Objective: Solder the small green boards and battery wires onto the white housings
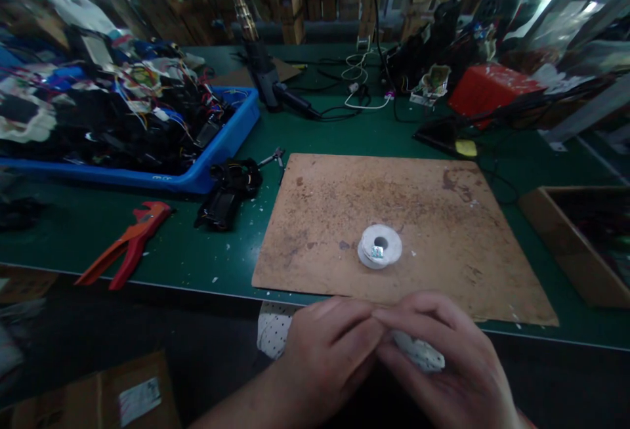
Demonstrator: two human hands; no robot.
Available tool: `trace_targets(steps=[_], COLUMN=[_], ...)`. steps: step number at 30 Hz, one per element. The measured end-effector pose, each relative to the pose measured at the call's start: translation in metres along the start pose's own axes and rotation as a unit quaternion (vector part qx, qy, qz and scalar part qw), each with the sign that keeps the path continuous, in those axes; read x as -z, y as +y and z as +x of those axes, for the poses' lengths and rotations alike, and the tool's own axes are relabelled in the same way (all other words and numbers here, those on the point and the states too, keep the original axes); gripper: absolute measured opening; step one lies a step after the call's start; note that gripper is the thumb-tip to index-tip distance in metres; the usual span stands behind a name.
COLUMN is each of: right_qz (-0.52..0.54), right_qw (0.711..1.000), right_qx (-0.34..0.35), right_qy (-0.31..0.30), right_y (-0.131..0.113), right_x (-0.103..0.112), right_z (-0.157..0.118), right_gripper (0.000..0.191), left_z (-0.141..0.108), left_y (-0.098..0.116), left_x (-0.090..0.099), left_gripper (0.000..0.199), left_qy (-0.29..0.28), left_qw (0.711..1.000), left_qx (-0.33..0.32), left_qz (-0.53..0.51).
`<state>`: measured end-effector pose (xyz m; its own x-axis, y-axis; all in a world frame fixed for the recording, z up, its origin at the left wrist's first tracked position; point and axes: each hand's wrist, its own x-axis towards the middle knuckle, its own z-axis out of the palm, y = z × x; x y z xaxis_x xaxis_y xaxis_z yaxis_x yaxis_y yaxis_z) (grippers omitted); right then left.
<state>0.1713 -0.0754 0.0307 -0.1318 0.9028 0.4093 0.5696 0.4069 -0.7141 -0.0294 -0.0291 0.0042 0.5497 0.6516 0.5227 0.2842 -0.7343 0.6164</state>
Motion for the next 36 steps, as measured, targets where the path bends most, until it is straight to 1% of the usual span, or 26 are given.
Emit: trace_targets(steps=[2, 4, 6, 8, 9, 11, 12, 14, 15, 17, 18, 19, 20, 21, 22, 23, 24, 25, 26, 27, 29, 31, 34, 36], right_qz=[-0.020, -0.015, 0.004, 0.011, 0.011, 0.012, 0.014, 0.005, -0.007, -0.030, -0.033, -0.026, -0.010, 0.012, 0.038, 0.067, 0.096, 0.123, 0.145, 0.160, 0.165, 0.152, 0.139, 0.121], right_qw=[0.998, 0.993, 0.982, 0.968, 0.963, 0.958, 0.958, 0.961, 0.963, 0.971, 0.976, 0.983, 0.989, 0.993, 0.996, 0.996, 0.994, 0.991, 0.988, 0.985, 0.984, 0.986, 0.989, 0.991], right_qx=[-0.011, -0.055, -0.124, -0.186, -0.201, -0.213, -0.213, -0.208, -0.202, -0.176, -0.157, -0.136, -0.114, -0.093, -0.074, -0.058, -0.047, -0.039, -0.036, -0.036, -0.046, -0.050, -0.052, -0.056], right_qy=[0.057, 0.103, 0.140, 0.171, 0.181, 0.190, 0.190, 0.184, 0.180, 0.160, 0.145, 0.124, 0.096, 0.066, 0.034, 0.005, -0.017, -0.032, -0.041, -0.046, -0.049, -0.041, -0.010, 0.013], right_y=[0.004, 0.013, 0.023, 0.033, 0.037, 0.041, 0.043, 0.044, 0.043, 0.041, 0.038, 0.035, 0.030, 0.026, 0.021, 0.016, 0.012, 0.008, 0.006, 0.005, 0.006, 0.009, 0.014, 0.015], right_x=[0.003, 0.006, 0.007, 0.007, 0.007, 0.007, 0.006, 0.006, 0.005, 0.004, 0.003, 0.002, 0.001, 0.000, -0.001, -0.003, -0.005, -0.007, -0.010, -0.013, -0.018, -0.021, -0.020, -0.018], right_z=[-0.003, -0.007, -0.008, -0.007, -0.006, -0.006, -0.007, -0.012, -0.015, -0.019, -0.019, -0.017, -0.014, -0.010, -0.006, -0.002, 0.002, 0.005, 0.007, 0.009, 0.010, 0.011, 0.009, 0.005], right_gripper=[0.031, 0.037, 0.045, 0.047, 0.045, 0.042, 0.040, 0.034, 0.030, 0.021, 0.017, 0.014, 0.014, 0.017, 0.022, 0.029, 0.036, 0.043, 0.047, 0.048, 0.044, 0.037, 0.030, 0.024], left_z=[0.023, 0.050, 0.080, 0.109, 0.121, 0.138, 0.140, 0.133, 0.124, 0.096, 0.079, 0.061, 0.044, 0.028, 0.014, 0.002, -0.006, -0.011, -0.014, -0.015, -0.015, -0.015, -0.017, -0.019], left_y=[0.004, 0.007, 0.003, -0.011, -0.022, -0.050, -0.063, -0.084, -0.090, -0.088, -0.082, -0.073, -0.062, -0.051, -0.041, -0.031, -0.024, -0.019, -0.015, -0.014, -0.014, -0.014, -0.013, -0.013], left_x=[0.001, 0.000, -0.001, 0.000, 0.003, 0.010, 0.016, 0.027, 0.032, 0.039, 0.040, 0.040, 0.039, 0.036, 0.033, 0.030, 0.025, 0.021, 0.017, 0.013, 0.007, 0.005, 0.005, 0.005], left_gripper=[0.018, 0.015, 0.013, 0.015, 0.015, 0.018, 0.020, 0.024, 0.024, 0.025, 0.025, 0.024, 0.022, 0.020, 0.017, 0.018, 0.019, 0.020, 0.021, 0.023, 0.026, 0.027, 0.021, 0.017], left_qy=[-0.001, -0.007, 0.001, 0.013, 0.040, 0.129, 0.170, 0.249, 0.281, 0.323, 0.320, 0.305, 0.283, 0.258, 0.223, 0.156, 0.085, 0.025, -0.018, -0.045, -0.066, -0.079, -0.092, -0.085], left_qw=[0.999, 0.998, 0.998, 0.999, 0.999, 0.990, 0.982, 0.957, 0.941, 0.903, 0.894, 0.892, 0.896, 0.908, 0.928, 0.957, 0.977, 0.989, 0.992, 0.992, 0.986, 0.979, 0.967, 0.963], left_qx=[-0.045, -0.059, -0.056, -0.023, -0.002, 0.048, 0.078, 0.126, 0.145, 0.177, 0.190, 0.206, 0.214, 0.210, 0.200, 0.168, 0.139, 0.104, 0.081, 0.069, 0.080, 0.114, 0.152, 0.166], left_qz=[0.007, -0.016, -0.016, -0.023, -0.024, -0.017, -0.022, -0.079, -0.120, -0.220, -0.250, -0.264, -0.268, -0.255, -0.221, -0.180, -0.135, -0.105, -0.097, -0.100, -0.128, -0.149, -0.181, -0.192])
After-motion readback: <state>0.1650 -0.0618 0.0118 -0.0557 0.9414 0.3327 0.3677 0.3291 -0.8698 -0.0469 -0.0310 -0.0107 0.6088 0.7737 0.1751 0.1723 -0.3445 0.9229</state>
